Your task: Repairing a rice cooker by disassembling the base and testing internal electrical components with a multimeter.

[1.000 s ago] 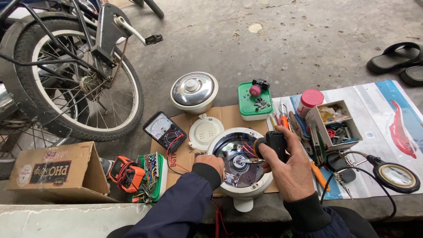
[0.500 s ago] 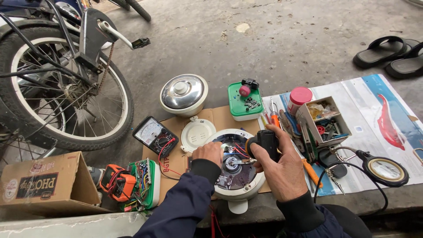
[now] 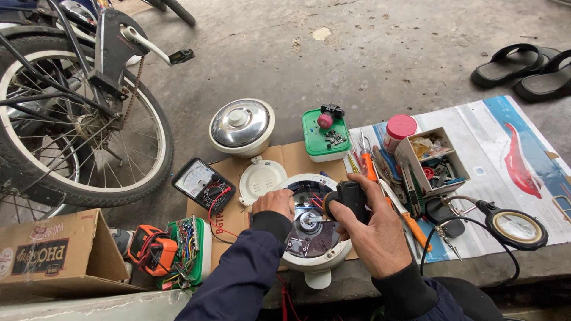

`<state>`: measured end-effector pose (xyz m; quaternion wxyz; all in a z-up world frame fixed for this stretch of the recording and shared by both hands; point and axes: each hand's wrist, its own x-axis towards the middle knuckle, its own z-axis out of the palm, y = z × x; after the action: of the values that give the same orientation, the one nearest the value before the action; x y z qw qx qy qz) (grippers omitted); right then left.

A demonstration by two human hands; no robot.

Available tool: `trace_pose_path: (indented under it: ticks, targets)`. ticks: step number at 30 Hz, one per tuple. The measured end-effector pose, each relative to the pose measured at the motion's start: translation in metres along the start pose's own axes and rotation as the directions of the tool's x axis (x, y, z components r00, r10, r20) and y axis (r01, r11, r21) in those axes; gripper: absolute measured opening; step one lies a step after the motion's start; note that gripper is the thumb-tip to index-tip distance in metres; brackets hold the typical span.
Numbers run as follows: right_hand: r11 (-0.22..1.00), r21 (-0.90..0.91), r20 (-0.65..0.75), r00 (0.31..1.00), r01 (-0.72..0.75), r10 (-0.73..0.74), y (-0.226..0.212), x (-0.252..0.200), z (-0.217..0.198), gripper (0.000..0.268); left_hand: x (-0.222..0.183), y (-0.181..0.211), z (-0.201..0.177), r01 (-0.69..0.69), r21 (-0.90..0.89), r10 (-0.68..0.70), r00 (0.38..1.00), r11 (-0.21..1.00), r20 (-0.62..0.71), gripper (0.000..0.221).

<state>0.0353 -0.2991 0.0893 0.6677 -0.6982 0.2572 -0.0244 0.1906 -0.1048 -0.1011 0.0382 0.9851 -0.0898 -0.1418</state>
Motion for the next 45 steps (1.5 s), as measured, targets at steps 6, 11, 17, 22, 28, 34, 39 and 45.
trace_pose_path:
  ticks: [6,11,17,22,28,34,39,45]
  targets:
    - [0.999,-0.029,0.003,1.000,-0.030,0.030,-0.005,-0.002,0.002,0.063,0.002,0.001,0.011,-0.024,0.021,0.025,0.998,0.999,-0.053,0.025]
    - [0.999,0.030,-0.011,1.000,-0.012,0.012,0.003,0.003,0.002,0.058,0.001,0.000,0.021,-0.026,0.028,0.029,0.994,0.999,-0.108,0.022]
    - [0.999,0.010,-0.022,0.999,-0.033,0.033,0.001,0.001,0.000,0.058,-0.003,0.003,0.020,-0.005,0.010,0.006,0.994,1.000,-0.105,0.023]
    - [0.999,0.030,-0.023,0.999,-0.026,0.026,0.002,0.001,0.000,0.059,0.002,0.013,0.023,-0.031,0.095,0.044,0.991,0.995,-0.130,0.021]
    - [1.000,0.007,-0.019,1.000,-0.019,0.019,-0.001,0.001,-0.003,0.060,0.017,0.019,0.026,-0.046,0.119,0.064,0.986,0.992,-0.155,0.014]
    - [0.996,-0.059,-0.013,0.998,-0.069,0.068,-0.007,-0.001,-0.004,0.062,0.028,0.012,0.048,-0.070,0.165,0.113,0.957,0.984,-0.266,0.019]
    - [0.997,-0.061,-0.005,0.999,-0.047,0.047,-0.003,0.001,-0.004,0.061,0.037,0.005,0.064,-0.102,0.212,0.159,0.949,0.972,-0.273,0.021]
    - [0.990,-0.113,0.003,0.996,-0.086,0.087,-0.008,-0.002,-0.004,0.064,0.035,0.001,0.067,-0.115,0.260,0.192,0.936,0.959,-0.296,0.020]
